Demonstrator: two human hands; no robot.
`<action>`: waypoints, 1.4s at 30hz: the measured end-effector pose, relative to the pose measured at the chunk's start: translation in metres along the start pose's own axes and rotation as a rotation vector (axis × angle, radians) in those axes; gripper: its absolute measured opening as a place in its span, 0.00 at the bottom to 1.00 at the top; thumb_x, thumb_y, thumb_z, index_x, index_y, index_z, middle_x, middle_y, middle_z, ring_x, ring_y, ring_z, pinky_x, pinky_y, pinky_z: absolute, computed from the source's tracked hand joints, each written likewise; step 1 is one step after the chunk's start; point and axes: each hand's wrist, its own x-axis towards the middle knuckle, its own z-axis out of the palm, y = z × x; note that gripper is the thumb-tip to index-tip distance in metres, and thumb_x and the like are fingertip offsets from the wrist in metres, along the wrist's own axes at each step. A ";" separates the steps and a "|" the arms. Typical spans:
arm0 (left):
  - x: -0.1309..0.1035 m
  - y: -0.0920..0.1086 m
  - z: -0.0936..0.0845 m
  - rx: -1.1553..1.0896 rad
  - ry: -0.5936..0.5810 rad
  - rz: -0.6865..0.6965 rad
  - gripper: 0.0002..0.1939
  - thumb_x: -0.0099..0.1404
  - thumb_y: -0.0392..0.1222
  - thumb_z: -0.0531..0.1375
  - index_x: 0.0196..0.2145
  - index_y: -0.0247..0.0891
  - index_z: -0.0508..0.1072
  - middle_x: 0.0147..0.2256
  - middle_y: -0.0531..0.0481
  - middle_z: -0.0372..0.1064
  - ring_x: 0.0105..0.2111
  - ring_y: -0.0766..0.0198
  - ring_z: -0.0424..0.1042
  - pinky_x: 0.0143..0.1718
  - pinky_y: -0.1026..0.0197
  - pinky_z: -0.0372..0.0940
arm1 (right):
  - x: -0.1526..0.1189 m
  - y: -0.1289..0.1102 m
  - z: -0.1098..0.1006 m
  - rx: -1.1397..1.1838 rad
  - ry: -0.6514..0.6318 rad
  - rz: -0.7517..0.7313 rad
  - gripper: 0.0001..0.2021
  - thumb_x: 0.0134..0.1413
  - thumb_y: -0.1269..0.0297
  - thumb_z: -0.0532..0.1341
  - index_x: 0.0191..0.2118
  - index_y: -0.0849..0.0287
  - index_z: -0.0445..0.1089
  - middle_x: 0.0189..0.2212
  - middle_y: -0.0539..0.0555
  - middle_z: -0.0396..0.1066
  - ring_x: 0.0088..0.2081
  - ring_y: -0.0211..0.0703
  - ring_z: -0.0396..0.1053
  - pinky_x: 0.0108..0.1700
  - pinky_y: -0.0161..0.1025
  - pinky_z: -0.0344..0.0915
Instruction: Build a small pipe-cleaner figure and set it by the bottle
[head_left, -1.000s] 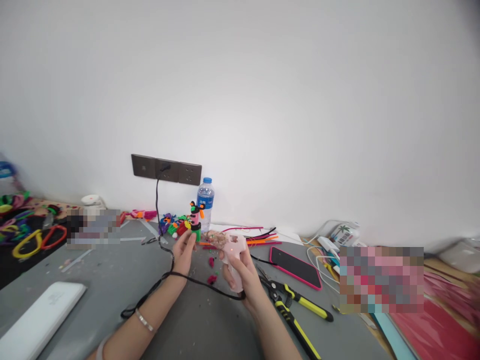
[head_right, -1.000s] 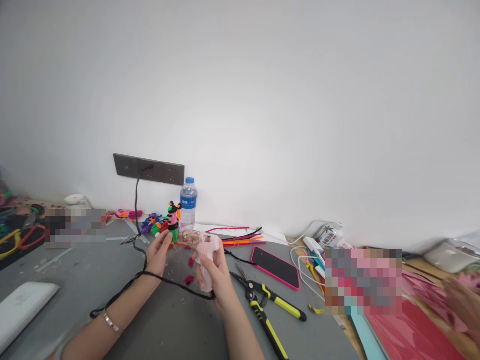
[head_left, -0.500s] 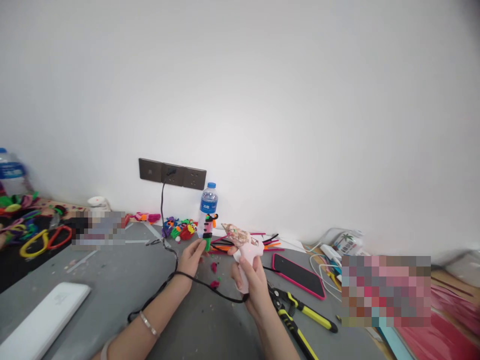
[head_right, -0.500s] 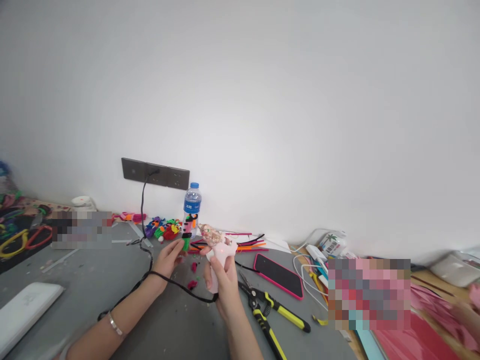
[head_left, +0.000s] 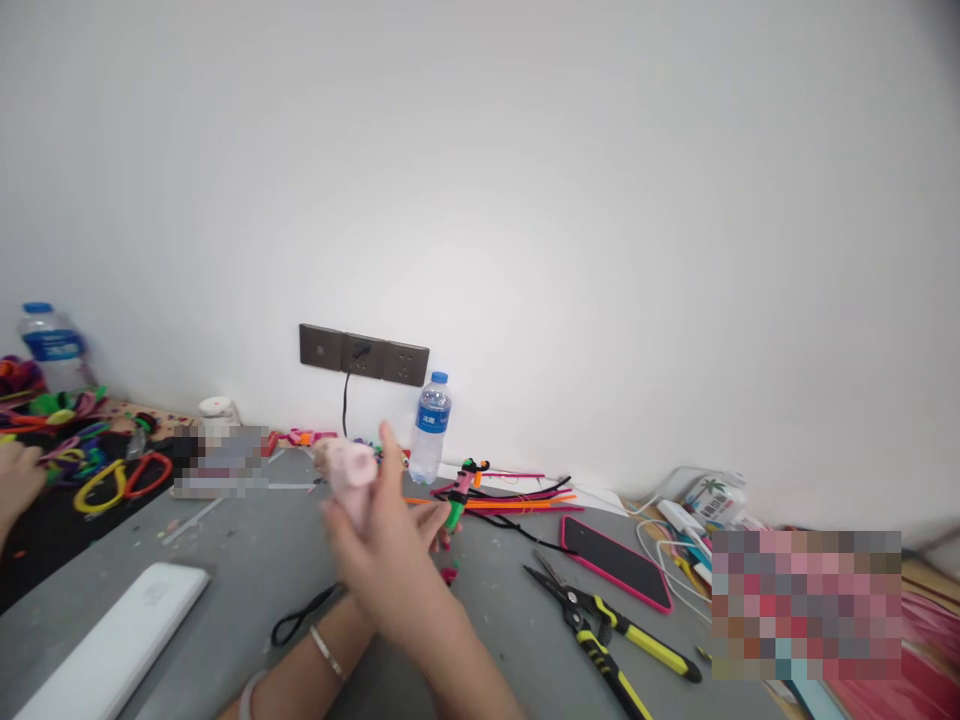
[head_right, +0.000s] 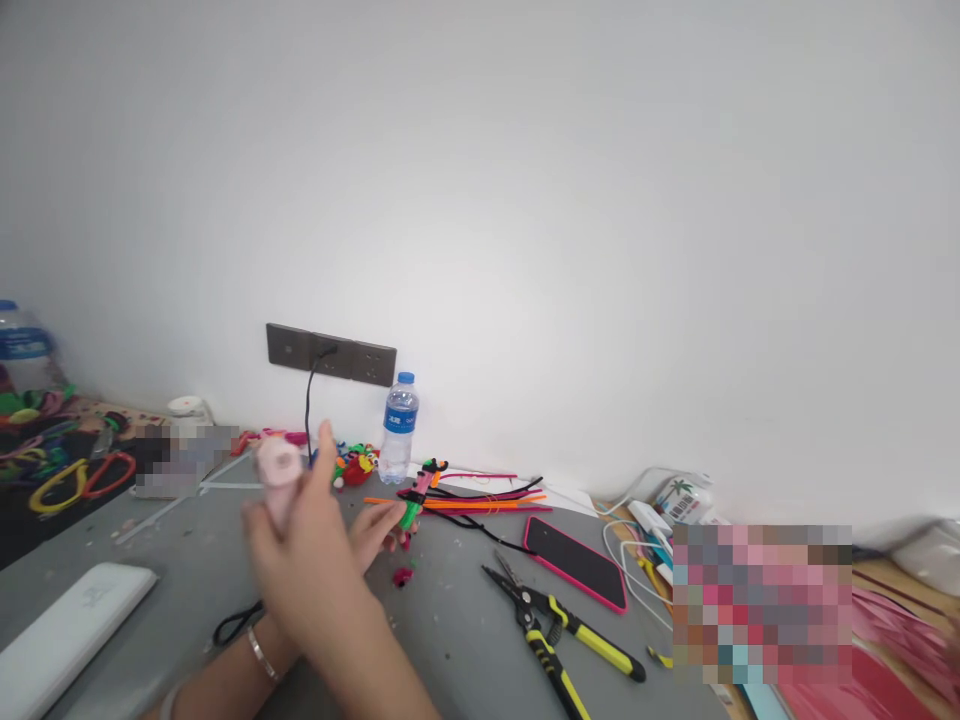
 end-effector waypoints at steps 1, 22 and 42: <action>0.001 0.002 0.000 0.012 -0.079 -0.032 0.16 0.57 0.52 0.64 0.30 0.34 0.77 0.28 0.46 0.73 0.25 0.62 0.70 0.23 0.62 0.64 | 0.006 -0.001 0.013 -0.111 -0.046 0.013 0.45 0.51 0.67 0.61 0.68 0.54 0.31 0.40 0.58 0.70 0.36 0.54 0.72 0.36 0.49 0.70; 0.010 0.012 0.003 0.036 -0.214 -0.038 0.19 0.49 0.57 0.66 0.25 0.38 0.68 0.22 0.54 0.66 0.25 0.64 0.65 0.28 0.64 0.58 | 0.039 0.058 0.104 -0.596 -0.453 0.224 0.50 0.39 0.76 0.65 0.67 0.67 0.38 0.60 0.77 0.50 0.54 0.69 0.64 0.49 0.59 0.65; 0.025 0.003 -0.011 0.033 -0.070 -0.047 0.19 0.52 0.58 0.64 0.26 0.38 0.69 0.22 0.56 0.64 0.24 0.65 0.62 0.25 0.65 0.55 | -0.013 0.076 -0.139 -0.373 -0.016 -0.216 0.12 0.62 0.65 0.51 0.28 0.59 0.65 0.24 0.49 0.64 0.25 0.37 0.59 0.28 0.32 0.55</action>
